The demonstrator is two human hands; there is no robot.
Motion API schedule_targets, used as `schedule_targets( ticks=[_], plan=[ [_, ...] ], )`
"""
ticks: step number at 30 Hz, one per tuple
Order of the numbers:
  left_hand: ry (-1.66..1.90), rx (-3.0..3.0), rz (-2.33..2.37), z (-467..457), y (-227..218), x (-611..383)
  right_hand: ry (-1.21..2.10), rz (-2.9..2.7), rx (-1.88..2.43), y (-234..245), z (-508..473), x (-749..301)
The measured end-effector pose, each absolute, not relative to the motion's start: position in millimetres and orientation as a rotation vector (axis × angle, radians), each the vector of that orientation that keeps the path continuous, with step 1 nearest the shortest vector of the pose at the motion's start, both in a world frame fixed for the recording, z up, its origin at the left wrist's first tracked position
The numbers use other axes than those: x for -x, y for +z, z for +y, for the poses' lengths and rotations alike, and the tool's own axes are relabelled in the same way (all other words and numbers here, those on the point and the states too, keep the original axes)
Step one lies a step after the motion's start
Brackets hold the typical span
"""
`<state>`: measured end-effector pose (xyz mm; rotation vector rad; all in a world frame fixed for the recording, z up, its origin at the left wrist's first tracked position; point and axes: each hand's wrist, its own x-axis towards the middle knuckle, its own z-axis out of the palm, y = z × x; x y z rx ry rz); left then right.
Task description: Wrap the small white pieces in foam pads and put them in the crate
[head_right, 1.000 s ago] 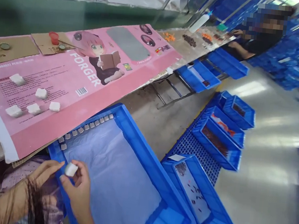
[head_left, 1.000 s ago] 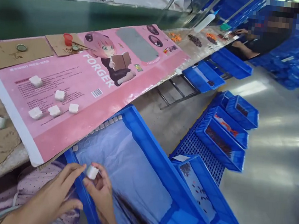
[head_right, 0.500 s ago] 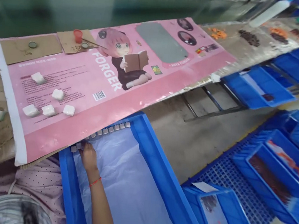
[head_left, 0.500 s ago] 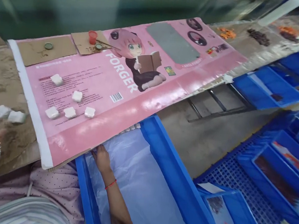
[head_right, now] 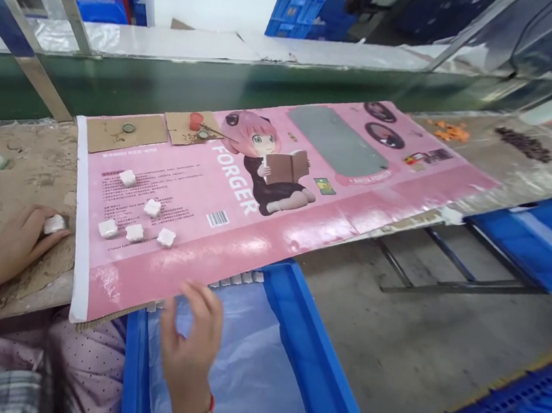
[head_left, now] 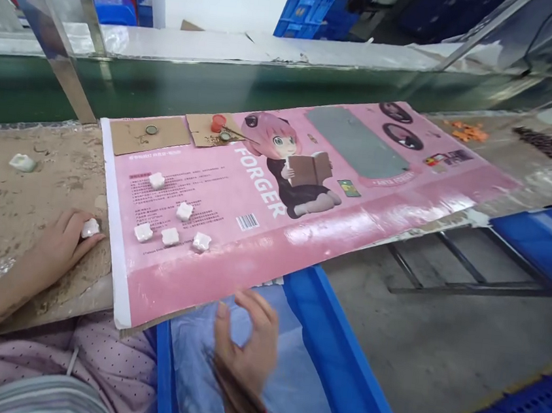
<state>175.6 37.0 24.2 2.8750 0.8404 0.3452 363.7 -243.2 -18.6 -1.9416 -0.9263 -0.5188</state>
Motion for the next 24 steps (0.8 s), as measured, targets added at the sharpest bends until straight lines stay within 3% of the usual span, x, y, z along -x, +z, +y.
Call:
schedule_targets(
  ticks=[3, 8, 16, 24],
  plan=[
    [0.373, -2.869, 0.823, 34.5, 33.6, -177.5, -0.443, -1.203, 1.916, 6.1, -196.1, -383.8],
    [0.637, -2.829, 0.752, 20.2, 44.8, -163.5, -0.302, -1.578, 2.083, 3.3, -152.8, -405.5],
    [0.78, -2.667, 0.61, -31.4, 63.6, -149.7, -0.264, -1.708, 2.058, -14.0, -146.1, -405.7],
    [0.759, -2.553, 0.552, -43.5, 76.6, -153.7, -0.205, -1.796, 2.116, 1.3, -136.8, -401.6]
  ],
)
